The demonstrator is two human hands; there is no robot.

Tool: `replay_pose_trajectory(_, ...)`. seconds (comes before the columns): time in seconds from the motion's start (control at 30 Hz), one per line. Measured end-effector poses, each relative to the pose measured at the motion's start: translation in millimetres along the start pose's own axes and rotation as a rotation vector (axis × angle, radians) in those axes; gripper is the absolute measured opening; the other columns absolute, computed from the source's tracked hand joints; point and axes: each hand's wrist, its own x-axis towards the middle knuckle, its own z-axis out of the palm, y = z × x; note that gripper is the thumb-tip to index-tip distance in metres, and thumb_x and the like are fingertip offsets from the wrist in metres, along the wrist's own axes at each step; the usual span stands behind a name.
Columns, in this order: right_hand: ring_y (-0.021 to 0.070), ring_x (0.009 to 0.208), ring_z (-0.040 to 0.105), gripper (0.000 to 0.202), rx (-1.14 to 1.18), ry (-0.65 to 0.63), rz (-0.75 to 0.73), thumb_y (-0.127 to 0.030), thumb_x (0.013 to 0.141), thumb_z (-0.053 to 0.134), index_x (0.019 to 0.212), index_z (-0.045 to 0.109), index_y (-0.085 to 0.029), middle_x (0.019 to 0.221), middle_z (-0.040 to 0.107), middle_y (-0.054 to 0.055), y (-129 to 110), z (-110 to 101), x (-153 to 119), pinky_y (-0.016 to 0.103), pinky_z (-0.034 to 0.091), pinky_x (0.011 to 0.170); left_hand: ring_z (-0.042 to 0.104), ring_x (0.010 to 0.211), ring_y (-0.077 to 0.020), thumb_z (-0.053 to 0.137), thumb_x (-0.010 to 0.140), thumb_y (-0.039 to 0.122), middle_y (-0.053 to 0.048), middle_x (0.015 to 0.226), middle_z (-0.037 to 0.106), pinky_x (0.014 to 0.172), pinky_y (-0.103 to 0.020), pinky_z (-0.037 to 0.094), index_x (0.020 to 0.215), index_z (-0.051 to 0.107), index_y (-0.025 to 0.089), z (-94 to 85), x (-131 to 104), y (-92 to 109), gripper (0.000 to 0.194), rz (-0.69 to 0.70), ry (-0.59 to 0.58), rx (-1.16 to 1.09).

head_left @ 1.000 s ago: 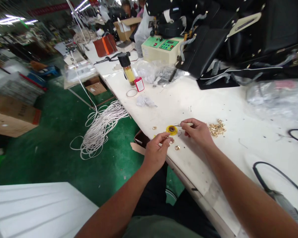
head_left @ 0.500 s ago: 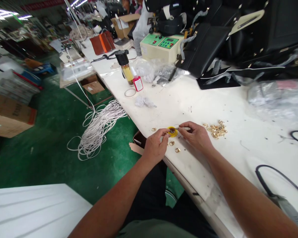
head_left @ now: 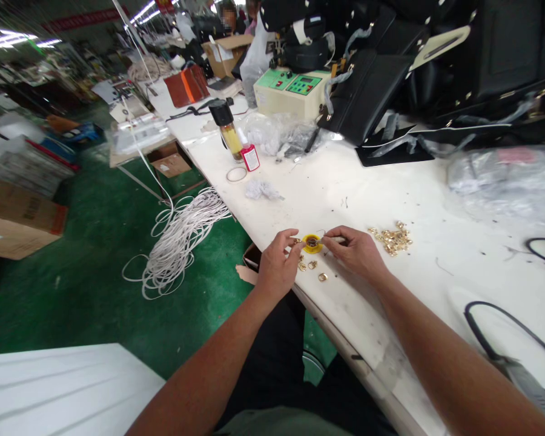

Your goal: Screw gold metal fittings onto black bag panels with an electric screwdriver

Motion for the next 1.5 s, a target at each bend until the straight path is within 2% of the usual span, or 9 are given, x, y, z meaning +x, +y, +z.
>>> replay_pose_trajectory(0.1, 0.014, 0.055, 0.051, 0.035, -0.001, 0.043, 0.012, -0.054, 0.085, 0.073, 0.091, 0.077, -0.019, 0.066, 0.067, 0.001, 1, 1, 0, 0.028, 0.037, 0.051, 0.067, 0.072, -0.0156, 0.069, 0.094, 0.033, -0.003, 0.1, 0.081, 0.074, -0.03, 0.052, 0.114, 0.066, 0.022, -0.6, -1, -1, 0.023, -0.04, 0.021, -0.045)
replay_pose_trajectory(0.33, 0.0123, 0.054, 0.047, 0.03, 0.001, 0.015, 0.01, -0.05, 0.085, 0.073, 0.084, 0.076, -0.02, 0.064, 0.064, -0.001, -5, 0, -2, 0.027, 0.035, 0.051, 0.073, 0.079, -0.0169, 0.074, 0.088, 0.035, -0.003, 0.093, 0.08, 0.074, -0.028, 0.055, 0.103, 0.072, 0.02, 2.4, -6, -10, 0.021, -0.105, -0.035, -0.354)
replay_pose_trajectory(0.5, 0.0123, 0.052, 0.05, 0.034, 0.274, 0.074, 0.075, -0.052, 0.08, 0.082, 0.09, 0.076, -0.02, 0.058, 0.061, -0.002, -11, -7, -1, 0.026, 0.04, 0.052, 0.072, 0.076, -0.0156, 0.077, 0.086, 0.037, -0.003, 0.09, 0.079, 0.073, -0.027, 0.056, 0.107, 0.08, 0.02, 2.5, -10, -13, 0.027, -0.135, -0.038, -0.406)
replay_pose_trajectory(0.7, 0.0119, 0.052, 0.05, 0.037, 0.592, 0.034, 0.0, -0.046, 0.076, 0.089, 0.1, 0.075, -0.022, 0.058, 0.06, -0.004, -14, -10, -1, 0.026, 0.04, 0.053, 0.072, 0.071, -0.016, 0.083, 0.078, 0.036, -0.003, 0.081, 0.079, 0.069, -0.028, 0.058, 0.105, 0.081, 0.017, 4.1, -12, -5, 0.033, -0.229, -0.003, -0.581)
replay_pose_trajectory(0.87, 0.0117, 0.051, 0.051, 0.03, 0.529, 0.023, -0.094, -0.05, 0.087, 0.081, 0.095, 0.072, -0.022, 0.061, 0.061, -0.004, -28, -8, -9, 0.028, 0.039, 0.054, 0.07, 0.064, -0.0124, 0.089, 0.07, 0.032, -0.002, 0.081, 0.078, 0.067, -0.026, 0.057, 0.099, 0.077, 0.016, 4.9, -13, 4, 0.035, -0.294, 0.04, -0.741)
replay_pose_trajectory(0.97, 0.0127, 0.053, 0.053, 0.031, 0.469, 0.017, -0.123, -0.052, 0.091, 0.077, 0.092, 0.069, -0.023, 0.062, 0.062, -0.004, -38, -7, -14, 0.028, 0.041, 0.053, 0.069, 0.063, -0.0113, 0.089, 0.07, 0.03, 0.0, 0.077, 0.077, 0.066, -0.024, 0.055, 0.091, 0.074, 0.016, 4.9, -14, 5, 0.03, -0.291, 0.042, -0.758)
replay_pose_trajectory(1.23, 0.0129, 0.052, 0.054, 0.033, 0.407, -0.003, -0.129, -0.054, 0.09, 0.076, 0.093, 0.068, -0.022, 0.06, 0.061, -0.004, -41, -4, -17, 0.027, 0.043, 0.052, 0.069, 0.066, -0.0115, 0.088, 0.074, 0.031, 0.0, 0.076, 0.076, 0.069, -0.024, 0.055, 0.088, 0.074, 0.017, 5.8, -16, 3, 0.025, -0.25, 0.005, -0.75)
replay_pose_trajectory(1.5, 0.0134, 0.051, 0.054, 0.036, 0.392, -0.008, -0.119, -0.056, 0.088, 0.077, 0.09, 0.068, -0.021, 0.058, 0.061, -0.003, -46, -3, -20, 0.027, 0.042, 0.051, 0.068, 0.065, -0.012, 0.09, 0.071, 0.035, 0.0, 0.073, 0.075, 0.07, -0.026, 0.056, 0.087, 0.073, 0.016, 5.4, -17, 10, 0.029, -0.264, 0.0, -0.74)
